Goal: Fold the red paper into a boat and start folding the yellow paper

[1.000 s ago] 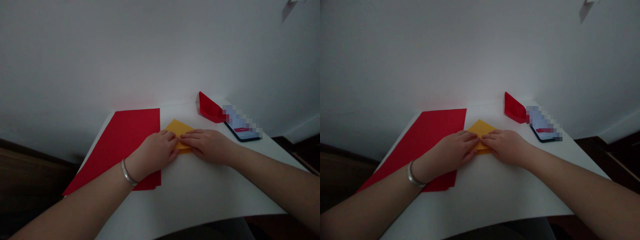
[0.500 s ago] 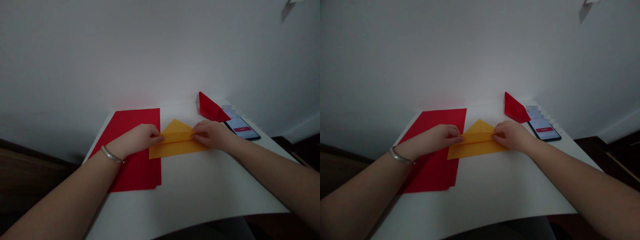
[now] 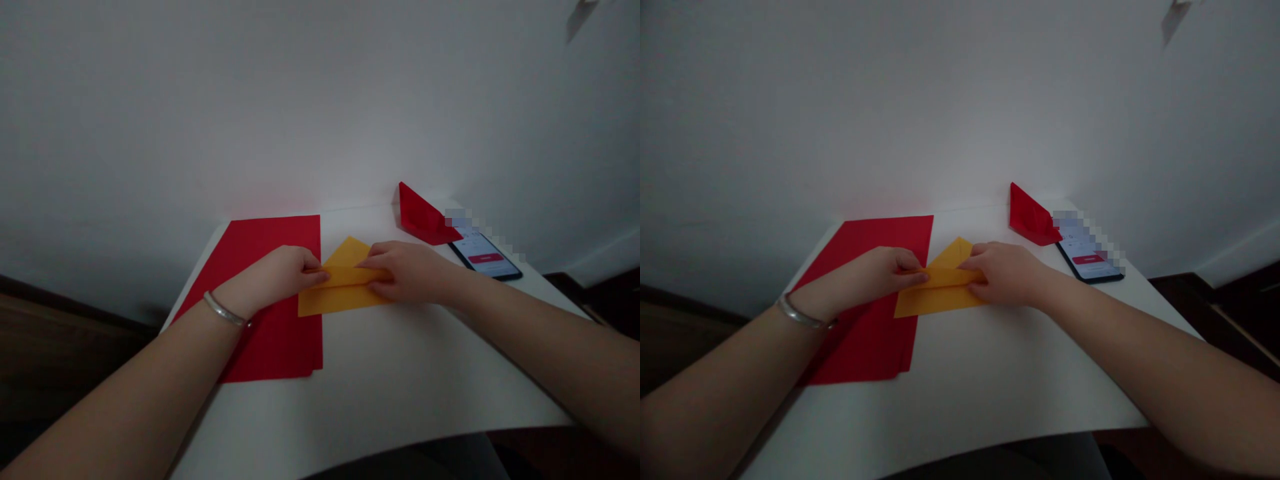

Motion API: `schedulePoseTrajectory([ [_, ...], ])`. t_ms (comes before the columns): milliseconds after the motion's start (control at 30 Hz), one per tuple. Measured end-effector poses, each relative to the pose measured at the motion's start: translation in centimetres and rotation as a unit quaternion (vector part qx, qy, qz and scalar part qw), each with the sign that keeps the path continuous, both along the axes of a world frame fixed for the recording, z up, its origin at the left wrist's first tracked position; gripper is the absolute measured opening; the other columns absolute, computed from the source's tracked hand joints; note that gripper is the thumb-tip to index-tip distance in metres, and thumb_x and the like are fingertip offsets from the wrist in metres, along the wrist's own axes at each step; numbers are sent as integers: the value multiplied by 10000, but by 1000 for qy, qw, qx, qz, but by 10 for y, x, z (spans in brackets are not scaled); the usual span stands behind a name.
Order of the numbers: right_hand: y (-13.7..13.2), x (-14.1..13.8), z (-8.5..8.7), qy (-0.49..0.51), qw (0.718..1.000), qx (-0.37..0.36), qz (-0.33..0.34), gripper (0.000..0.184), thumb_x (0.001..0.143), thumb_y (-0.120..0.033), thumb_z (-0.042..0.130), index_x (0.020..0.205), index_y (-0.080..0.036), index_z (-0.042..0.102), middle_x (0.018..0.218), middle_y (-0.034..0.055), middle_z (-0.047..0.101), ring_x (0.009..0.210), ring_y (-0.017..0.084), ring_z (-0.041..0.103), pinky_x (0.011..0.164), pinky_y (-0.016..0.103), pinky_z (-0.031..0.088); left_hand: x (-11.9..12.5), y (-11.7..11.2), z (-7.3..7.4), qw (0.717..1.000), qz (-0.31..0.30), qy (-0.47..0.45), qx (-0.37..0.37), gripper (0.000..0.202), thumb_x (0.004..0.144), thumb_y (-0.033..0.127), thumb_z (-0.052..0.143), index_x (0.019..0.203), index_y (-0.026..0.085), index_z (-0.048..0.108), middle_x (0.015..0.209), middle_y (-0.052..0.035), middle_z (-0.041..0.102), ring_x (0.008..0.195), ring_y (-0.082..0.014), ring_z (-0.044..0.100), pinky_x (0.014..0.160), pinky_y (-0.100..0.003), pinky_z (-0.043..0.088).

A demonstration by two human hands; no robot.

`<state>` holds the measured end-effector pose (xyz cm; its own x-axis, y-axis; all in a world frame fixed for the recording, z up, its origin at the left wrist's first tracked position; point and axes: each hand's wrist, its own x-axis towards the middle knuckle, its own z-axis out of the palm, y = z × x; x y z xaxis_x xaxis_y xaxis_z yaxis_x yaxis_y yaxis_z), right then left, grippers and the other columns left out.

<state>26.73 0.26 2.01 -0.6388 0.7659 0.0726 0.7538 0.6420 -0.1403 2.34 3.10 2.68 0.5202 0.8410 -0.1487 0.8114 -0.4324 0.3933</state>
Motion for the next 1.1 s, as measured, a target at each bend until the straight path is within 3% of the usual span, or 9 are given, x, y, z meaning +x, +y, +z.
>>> schedulePoseTrajectory([
  [167,6,-1,-3,52,997,-49,26,210,856,-284,544,879,-228,745,981,46,658,775,160,611,650,279,446,-2,-1,2,1000,-15,3,8,322,810,447,539,706,172,669,705,-17,615,635,-141,522,606,-253,362],
  [367,10,-1,-1,62,996,-68,22,280,901,-317,505,754,-193,709,892,56,652,734,159,589,669,291,443,-6,2,4,1000,-13,-3,-23,380,819,494,513,693,173,672,634,2,557,581,-131,466,564,-256,321],
  [500,9,-7,1,11,1000,8,14,298,923,-331,483,798,-184,711,827,64,670,787,197,588,735,330,417,-8,7,3,999,-2,-9,-46,419,807,538,506,651,177,651,577,19,481,539,-123,400,519,-261,272],
  [633,9,-9,-1,-20,996,89,13,272,920,-319,504,888,-185,739,863,71,696,826,221,584,860,394,371,-7,9,4,999,3,-4,-49,393,814,507,498,708,169,669,606,12,517,549,-122,418,526,-258,270],
  [833,12,-12,-10,22,993,109,-25,265,910,-330,531,844,-205,756,839,54,710,811,209,573,881,397,359,-2,8,6,1000,-11,22,13,299,858,408,489,762,164,633,673,-12,595,584,-134,489,535,-248,291],
  [933,11,-14,-13,41,990,126,-48,230,890,-316,556,840,-217,757,888,41,726,869,217,576,984,434,310,0,8,4,998,-1,41,53,236,872,358,496,830,166,626,728,-26,631,607,-143,533,553,-243,332],
  [1033,10,-15,-17,44,987,143,-54,208,879,-316,574,829,-230,757,894,27,733,910,227,578,1066,474,237,3,5,0,992,-15,55,113,228,889,296,490,1022,165,622,901,-60,665,730,-168,602,629,-249,410],
  [1100,10,-15,-20,50,986,153,-49,193,870,-315,590,812,-238,757,876,18,735,907,225,578,1083,485,221,8,-3,-1,978,-20,83,192,315,903,251,477,1198,173,558,1041,-85,637,805,-182,614,672,-268,445],
])
